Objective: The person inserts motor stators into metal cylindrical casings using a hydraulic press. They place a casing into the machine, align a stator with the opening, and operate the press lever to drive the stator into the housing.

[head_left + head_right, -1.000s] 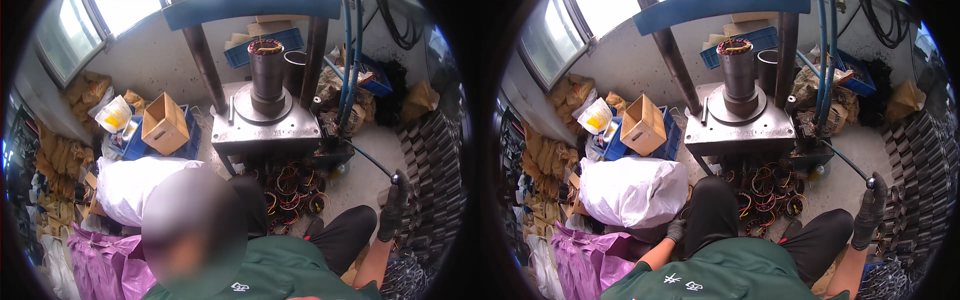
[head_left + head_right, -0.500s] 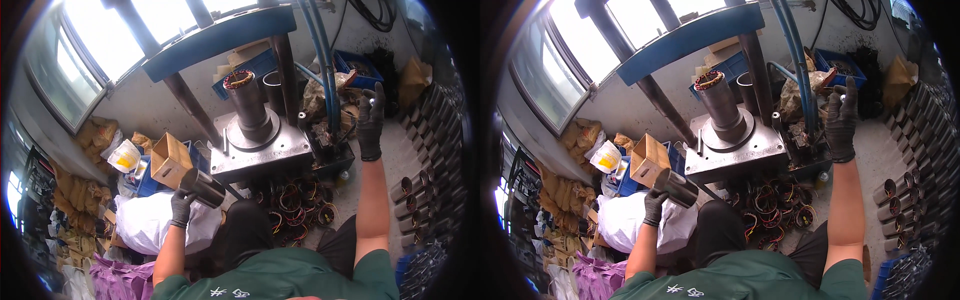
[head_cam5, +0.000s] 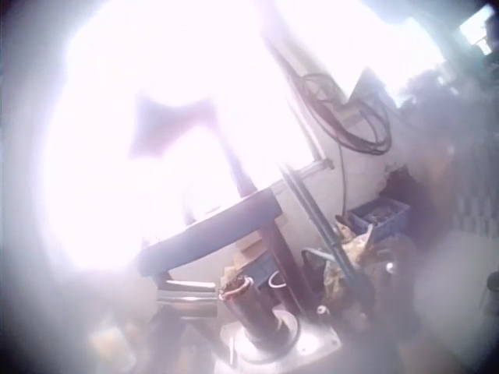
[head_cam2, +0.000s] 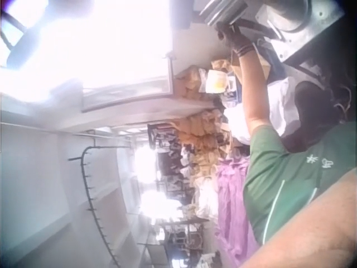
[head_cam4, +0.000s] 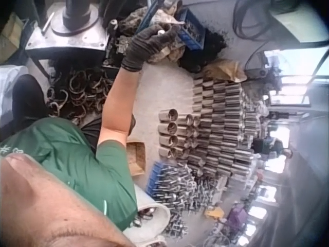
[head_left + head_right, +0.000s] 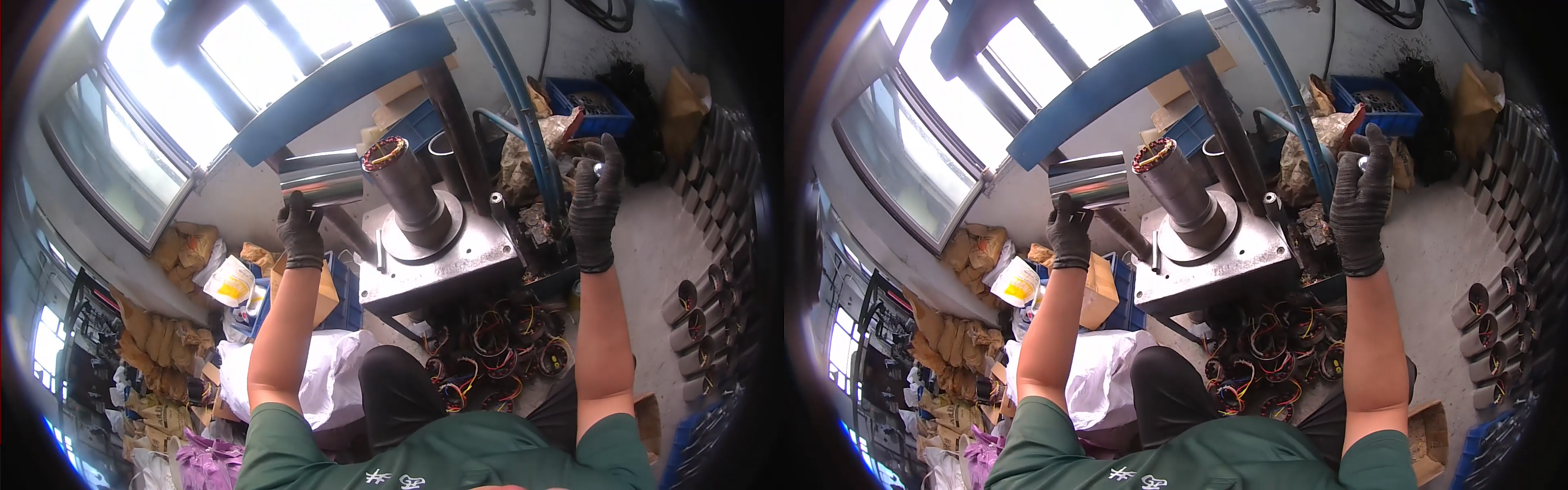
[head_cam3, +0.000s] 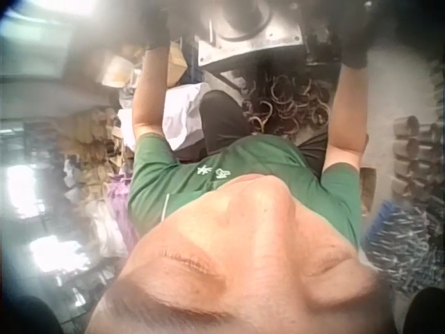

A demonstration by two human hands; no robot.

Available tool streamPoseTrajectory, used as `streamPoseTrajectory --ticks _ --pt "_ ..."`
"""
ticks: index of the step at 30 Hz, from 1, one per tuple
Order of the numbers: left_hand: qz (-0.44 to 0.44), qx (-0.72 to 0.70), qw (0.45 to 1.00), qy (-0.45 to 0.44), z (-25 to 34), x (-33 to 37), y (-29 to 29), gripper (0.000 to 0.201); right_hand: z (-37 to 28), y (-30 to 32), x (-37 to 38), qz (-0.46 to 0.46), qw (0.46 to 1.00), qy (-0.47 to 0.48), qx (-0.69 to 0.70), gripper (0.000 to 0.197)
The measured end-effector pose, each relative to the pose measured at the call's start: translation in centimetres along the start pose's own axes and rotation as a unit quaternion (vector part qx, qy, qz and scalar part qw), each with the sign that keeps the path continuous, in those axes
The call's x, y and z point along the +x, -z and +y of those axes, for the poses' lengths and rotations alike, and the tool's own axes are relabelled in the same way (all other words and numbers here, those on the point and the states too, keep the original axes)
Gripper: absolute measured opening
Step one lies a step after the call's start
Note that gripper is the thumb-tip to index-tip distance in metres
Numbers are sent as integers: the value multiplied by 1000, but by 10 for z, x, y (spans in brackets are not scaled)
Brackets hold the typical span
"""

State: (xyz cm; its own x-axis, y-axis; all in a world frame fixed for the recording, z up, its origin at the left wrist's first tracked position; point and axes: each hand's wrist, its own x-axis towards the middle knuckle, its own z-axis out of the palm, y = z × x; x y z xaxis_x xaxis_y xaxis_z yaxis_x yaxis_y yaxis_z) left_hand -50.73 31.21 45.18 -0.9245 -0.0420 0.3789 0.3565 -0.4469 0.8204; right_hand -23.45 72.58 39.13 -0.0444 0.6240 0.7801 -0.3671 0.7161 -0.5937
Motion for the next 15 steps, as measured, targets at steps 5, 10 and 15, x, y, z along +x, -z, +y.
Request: streamPoseTrajectory --ticks 5,10,15 --pt "-22 48 998 -27 -14 28 -28 23 -2 4 2 8 998 41 -41 40" --pt "-11 77 997 -24 -15 56 -63 26 -5 7 1 8 999 26 -37 37" --pt "-77 150 985 39 -3 121 -61 34 -4 3 -1 7 999 24 -42 36"
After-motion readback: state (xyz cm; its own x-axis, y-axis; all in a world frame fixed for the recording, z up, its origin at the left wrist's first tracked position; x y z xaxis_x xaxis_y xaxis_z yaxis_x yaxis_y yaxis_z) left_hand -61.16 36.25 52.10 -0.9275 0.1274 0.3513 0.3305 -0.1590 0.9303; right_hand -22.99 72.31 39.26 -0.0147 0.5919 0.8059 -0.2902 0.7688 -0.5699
